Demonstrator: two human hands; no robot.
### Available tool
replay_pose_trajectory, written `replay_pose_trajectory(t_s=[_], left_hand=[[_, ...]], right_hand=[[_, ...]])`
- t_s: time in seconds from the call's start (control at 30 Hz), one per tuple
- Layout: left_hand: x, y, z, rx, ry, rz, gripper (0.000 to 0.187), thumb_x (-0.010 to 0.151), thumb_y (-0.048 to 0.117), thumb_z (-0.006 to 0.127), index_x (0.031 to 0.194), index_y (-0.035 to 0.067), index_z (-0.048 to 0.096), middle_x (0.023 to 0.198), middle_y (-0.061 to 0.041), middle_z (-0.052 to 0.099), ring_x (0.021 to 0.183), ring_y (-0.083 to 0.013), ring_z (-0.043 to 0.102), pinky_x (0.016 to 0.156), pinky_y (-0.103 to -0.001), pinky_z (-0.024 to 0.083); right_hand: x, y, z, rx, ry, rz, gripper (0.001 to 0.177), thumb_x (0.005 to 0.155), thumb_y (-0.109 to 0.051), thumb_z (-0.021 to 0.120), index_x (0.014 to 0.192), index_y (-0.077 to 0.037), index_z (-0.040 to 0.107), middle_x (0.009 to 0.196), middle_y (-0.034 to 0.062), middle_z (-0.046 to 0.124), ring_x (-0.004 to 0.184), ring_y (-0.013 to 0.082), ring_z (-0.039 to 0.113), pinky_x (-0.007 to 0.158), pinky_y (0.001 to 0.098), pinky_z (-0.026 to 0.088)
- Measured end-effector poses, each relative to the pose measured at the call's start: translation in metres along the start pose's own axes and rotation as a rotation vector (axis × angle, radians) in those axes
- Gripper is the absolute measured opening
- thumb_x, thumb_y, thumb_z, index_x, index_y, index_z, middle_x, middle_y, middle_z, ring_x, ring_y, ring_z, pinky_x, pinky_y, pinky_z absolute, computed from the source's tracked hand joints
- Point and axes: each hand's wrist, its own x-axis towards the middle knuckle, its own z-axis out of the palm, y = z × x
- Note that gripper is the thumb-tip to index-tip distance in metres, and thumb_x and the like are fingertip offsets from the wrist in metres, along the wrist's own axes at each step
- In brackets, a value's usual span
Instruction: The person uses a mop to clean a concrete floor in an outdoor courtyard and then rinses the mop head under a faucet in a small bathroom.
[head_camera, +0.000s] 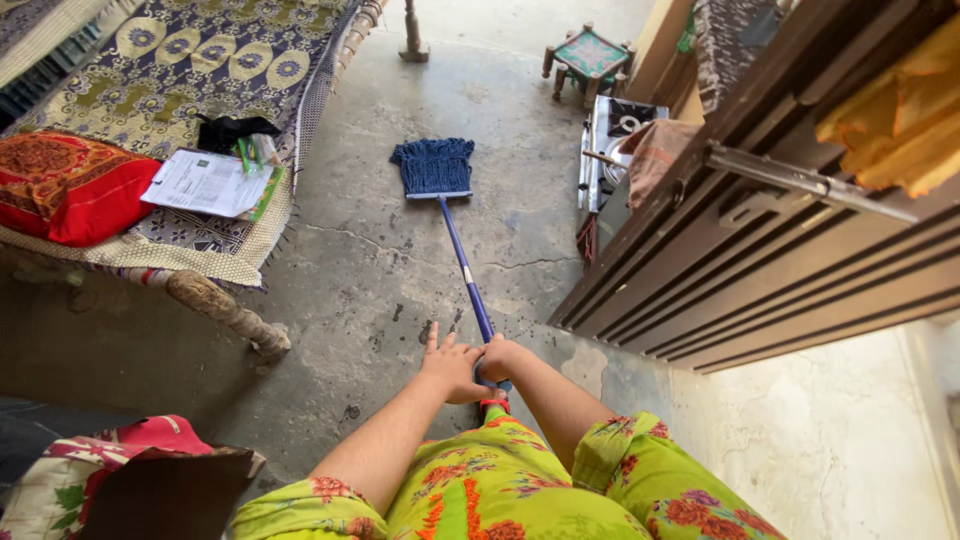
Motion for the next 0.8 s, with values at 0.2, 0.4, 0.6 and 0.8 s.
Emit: replay_pose_trajectory(t_s=[0.2, 0.4, 0.6, 0.8], left_hand=[[-0.024, 0.020, 0.028, 0.032, -0.050, 0.024, 0.125, 0.062, 0.097, 0.052, 0.164, 0.033, 0.020, 0.165, -0.011, 0.031, 0.157, -0.0378, 0.013, 0.120, -0.062, -0.018], [-0.041, 0.048, 0.045, 0.091, -0.094, 0.087, 0.141, 0.056, 0.101, 0.049, 0.165, 0.020, 0.010, 0.171, -0.008, 0.018, 0.158, -0.0318, 0.011, 0.120, -0.065, -0.018], [-0.049, 0.064, 0.052, 0.091, -0.126, 0.043, 0.156, 0.053, 0.104, 0.048, 0.163, 0.003, 0.004, 0.173, -0.013, 0.007, 0.161, -0.0261, 0.001, 0.119, -0.065, -0.022], [-0.070, 0.097, 0.067, 0.120, -0.025, 0.003, 0.160, 0.054, 0.106, 0.047, 0.160, -0.004, 0.002, 0.172, -0.021, -0.001, 0.159, -0.0309, -0.007, 0.112, -0.072, -0.022]], right_hand=[[-0.066, 0.003, 0.026, 0.135, 0.003, 0.088, 0.078, 0.074, -0.024, 0.077, 0.140, 0.003, 0.045, 0.119, 0.0209, 0.071, 0.113, 0.0299, 0.071, 0.090, 0.0378, 0.057], [-0.110, 0.012, 0.051, 0.162, 0.009, 0.115, 0.087, 0.074, -0.022, 0.081, 0.142, 0.007, 0.036, 0.122, 0.0236, 0.068, 0.115, 0.0309, 0.069, 0.091, 0.0386, 0.056], [-0.144, 0.013, 0.050, 0.173, 0.023, 0.155, 0.077, 0.075, -0.020, 0.079, 0.136, 0.007, 0.040, 0.122, 0.0246, 0.070, 0.115, 0.0330, 0.070, 0.093, 0.0399, 0.057], [-0.177, 0.030, 0.062, 0.179, 0.037, 0.197, 0.068, 0.079, -0.018, 0.069, 0.137, 0.004, 0.041, 0.121, 0.0220, 0.070, 0.113, 0.0336, 0.071, 0.093, 0.0414, 0.056]])
